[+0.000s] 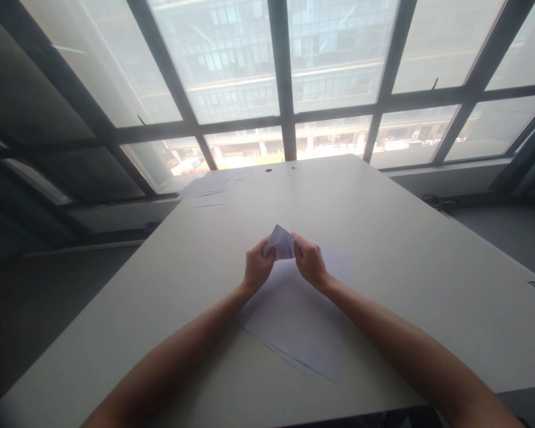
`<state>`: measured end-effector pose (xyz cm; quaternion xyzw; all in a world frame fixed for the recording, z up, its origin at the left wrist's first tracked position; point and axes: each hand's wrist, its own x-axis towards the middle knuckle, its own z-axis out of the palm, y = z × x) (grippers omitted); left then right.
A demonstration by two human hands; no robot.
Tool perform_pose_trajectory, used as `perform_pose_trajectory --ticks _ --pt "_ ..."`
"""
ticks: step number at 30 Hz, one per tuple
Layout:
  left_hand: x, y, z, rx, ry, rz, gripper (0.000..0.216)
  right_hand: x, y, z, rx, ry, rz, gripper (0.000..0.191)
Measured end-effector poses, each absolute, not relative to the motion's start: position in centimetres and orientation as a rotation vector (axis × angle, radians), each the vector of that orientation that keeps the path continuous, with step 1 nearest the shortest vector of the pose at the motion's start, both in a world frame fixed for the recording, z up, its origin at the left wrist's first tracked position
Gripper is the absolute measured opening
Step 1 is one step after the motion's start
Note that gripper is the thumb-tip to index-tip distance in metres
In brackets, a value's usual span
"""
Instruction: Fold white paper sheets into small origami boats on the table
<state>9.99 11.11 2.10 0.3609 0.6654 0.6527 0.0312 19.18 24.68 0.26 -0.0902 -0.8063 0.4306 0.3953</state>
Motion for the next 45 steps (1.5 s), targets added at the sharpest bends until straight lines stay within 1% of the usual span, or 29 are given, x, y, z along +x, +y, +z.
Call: perform_pose_trajectory --ticks 5,10,14,19,26,29,31,34,36,37,40,41,43,45 --pt "9.6 11.1 1.8 1.019 2.035 2.054 0.034 19.0 25.4 -0.4 -0.347 -2.038 1.019 0.042" --pt "8.4 11.1 0.9 0.879 1.959 2.147 0.029 18.9 26.1 -0.4 -0.338 -1.979 1.225 0.045" --pt "7.8 11.0 0.5 0.849 1.911 2.152 0.027 18.8 26.3 -0.5 -0.276 -1.902 1.36 0.044" --pt "7.5 10.8 0.7 0.907 1.971 2.124 0.026 18.7 26.4 -0.8 -0.228 -1.877 1.394 0.039" --pt "6.5 10.4 0.5 0.941 1.985 2.177 0.028 18.4 27.5 -0.8 -0.278 -1.795 1.383 0.038" --pt "6.2 10.3 0.4 0.896 1.935 2.201 0.038 18.2 27.8 -1.0 -0.292 -1.741 1.421 0.041" --pt "6.2 10.4 0.5 0.896 1.847 2.22 0.051 17.9 27.9 -1.2 -0.299 -1.699 1.451 0.038" --pt "6.2 10.5 0.5 0.863 1.707 2.254 0.075 17.5 28.2 -1.5 -0.317 -1.644 1.487 0.036" --pt "6.1 10.6 0.4 0.825 1.646 2.27 0.081 17.4 28.3 -1.6 -0.308 -1.646 1.506 0.036" --pt "6.0 10.6 0.3 0.817 1.637 2.267 0.076 17.4 28.3 -1.6 -0.295 -1.662 1.512 0.037" --pt "5.8 10.6 0.0 0.86 1.685 2.197 0.047 17.7 28.2 -1.4 -0.235 -1.774 1.496 0.038" --pt "5.8 10.6 -0.1 0.881 1.704 2.17 0.042 17.9 28.1 -1.4 -0.22 -1.835 1.467 0.039" --pt "6.1 10.7 -0.1 0.944 1.748 2.113 0.042 18.3 27.9 -1.2 -0.207 -1.986 1.338 0.043" --pt "6.6 10.7 0.0 1.037 1.786 2.045 0.044 18.6 27.5 -1.1 -0.203 -2.143 1.141 0.046"
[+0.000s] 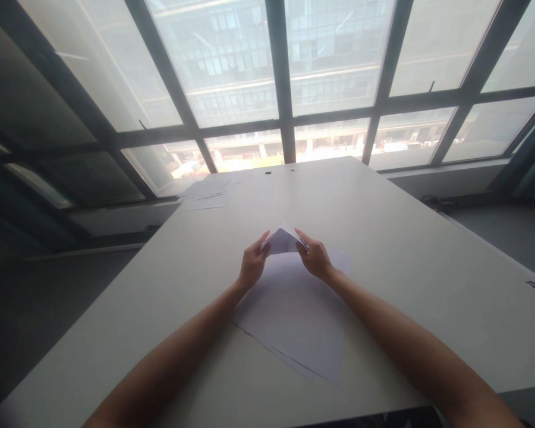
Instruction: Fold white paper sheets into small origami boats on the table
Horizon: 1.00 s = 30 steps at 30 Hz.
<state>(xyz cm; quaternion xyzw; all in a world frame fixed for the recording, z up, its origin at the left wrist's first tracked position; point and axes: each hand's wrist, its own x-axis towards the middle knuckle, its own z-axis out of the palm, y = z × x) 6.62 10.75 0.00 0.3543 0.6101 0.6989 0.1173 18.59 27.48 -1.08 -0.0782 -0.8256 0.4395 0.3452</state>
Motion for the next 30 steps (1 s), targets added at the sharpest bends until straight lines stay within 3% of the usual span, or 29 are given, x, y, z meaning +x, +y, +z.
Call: perform_pose_trajectory --ticks 4,11,16,30 --pt "7.8 11.1 0.4 1.159 1.732 1.949 0.045 18.9 26.3 -0.6 -0.196 -2.325 0.871 0.05" --pt "8.0 11.7 0.0 1.034 1.492 1.954 0.055 19.1 25.5 -0.1 -0.24 -2.408 0.785 0.06" --pt "8.3 11.9 -0.2 1.018 1.466 1.939 0.043 19.3 25.0 0.1 -0.173 -2.417 0.693 0.064" --pt "8.6 11.7 0.2 0.786 1.163 1.992 0.041 19.6 23.8 1.4 -0.126 -2.51 0.306 0.055"
